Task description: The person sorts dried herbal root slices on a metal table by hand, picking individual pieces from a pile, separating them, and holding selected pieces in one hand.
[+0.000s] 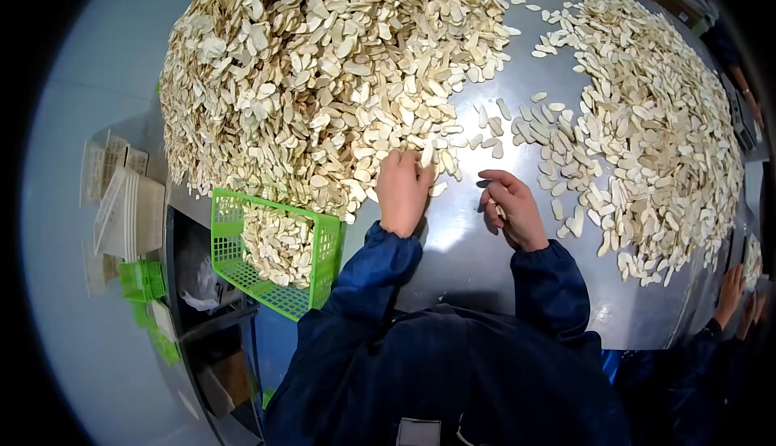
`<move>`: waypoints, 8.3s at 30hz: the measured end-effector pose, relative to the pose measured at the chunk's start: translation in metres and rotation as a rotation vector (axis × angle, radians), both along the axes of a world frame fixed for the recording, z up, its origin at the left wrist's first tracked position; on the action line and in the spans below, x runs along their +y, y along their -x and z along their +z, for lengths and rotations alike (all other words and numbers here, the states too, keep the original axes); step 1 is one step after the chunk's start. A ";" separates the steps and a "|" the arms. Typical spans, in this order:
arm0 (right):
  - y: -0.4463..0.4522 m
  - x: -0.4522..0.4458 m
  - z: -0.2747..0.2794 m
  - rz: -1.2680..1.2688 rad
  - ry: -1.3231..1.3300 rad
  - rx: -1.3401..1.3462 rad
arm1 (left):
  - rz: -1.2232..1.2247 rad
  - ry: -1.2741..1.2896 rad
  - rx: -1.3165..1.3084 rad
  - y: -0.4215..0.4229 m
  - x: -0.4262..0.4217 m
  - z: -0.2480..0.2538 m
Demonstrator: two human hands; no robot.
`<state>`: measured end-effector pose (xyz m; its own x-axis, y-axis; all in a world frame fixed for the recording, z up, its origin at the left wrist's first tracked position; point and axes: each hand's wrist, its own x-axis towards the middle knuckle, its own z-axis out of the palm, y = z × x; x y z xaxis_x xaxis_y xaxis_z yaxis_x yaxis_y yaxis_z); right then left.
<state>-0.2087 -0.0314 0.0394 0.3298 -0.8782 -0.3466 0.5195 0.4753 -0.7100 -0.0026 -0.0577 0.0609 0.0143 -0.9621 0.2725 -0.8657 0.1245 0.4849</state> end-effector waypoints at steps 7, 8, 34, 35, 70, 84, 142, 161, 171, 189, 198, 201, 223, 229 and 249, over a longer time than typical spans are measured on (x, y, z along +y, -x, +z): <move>-0.010 0.003 0.001 0.135 -0.139 -0.218 | -0.248 -0.308 0.292 0.016 0.042 0.042; -0.011 0.004 0.001 0.133 -0.133 -0.135 | -0.140 -0.293 0.310 0.006 0.040 0.032; -0.008 -0.011 -0.005 -0.165 -0.036 -0.092 | -0.312 -0.170 0.049 -0.010 -0.038 0.015; -0.009 -0.011 -0.006 -0.117 -0.057 -0.108 | -0.282 -0.206 0.119 -0.009 -0.036 0.017; 0.009 -0.017 -0.010 -0.253 0.018 -0.074 | -0.353 -0.548 0.523 0.008 0.038 0.012; 0.009 -0.013 -0.004 -0.161 -0.031 -0.063 | -0.173 -0.433 0.532 0.008 -0.011 0.007; 0.028 0.025 0.001 -0.411 -0.094 0.096 | -0.441 -0.226 0.370 0.038 -0.002 0.005; 0.010 0.016 -0.005 -0.280 -0.050 -0.113 | -0.228 -0.047 0.053 0.060 -0.029 0.009; 0.008 0.019 0.000 -0.279 -0.229 -0.381 | -0.420 -0.216 0.272 0.055 0.002 0.043; 0.021 0.025 -0.014 -0.170 -0.087 -0.358 | -0.102 -0.135 0.061 0.001 -0.091 0.009; 0.022 0.025 -0.016 -0.112 -0.096 -0.334 | -0.124 0.002 -0.035 0.001 -0.088 -0.012; 0.025 0.024 -0.027 0.043 -0.029 -0.342 | -0.135 -0.235 0.284 0.013 -0.060 0.030; 0.018 0.026 -0.011 -0.073 -0.082 -0.323 | -0.252 -0.631 0.713 0.013 -0.056 -0.003; 0.015 0.027 -0.009 -0.057 -0.055 -0.259 | -0.492 -0.473 0.432 0.045 -0.014 -0.005; 0.023 0.023 0.003 -0.266 -0.090 0.138 | -0.012 -0.162 0.287 -0.049 -0.028 0.017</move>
<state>-0.2322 -0.0089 0.0428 0.0369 -0.8909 -0.4527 0.5356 0.4001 -0.7436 0.0466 -0.0852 0.0776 0.0564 -0.9931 0.1028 -0.6898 0.0357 0.7231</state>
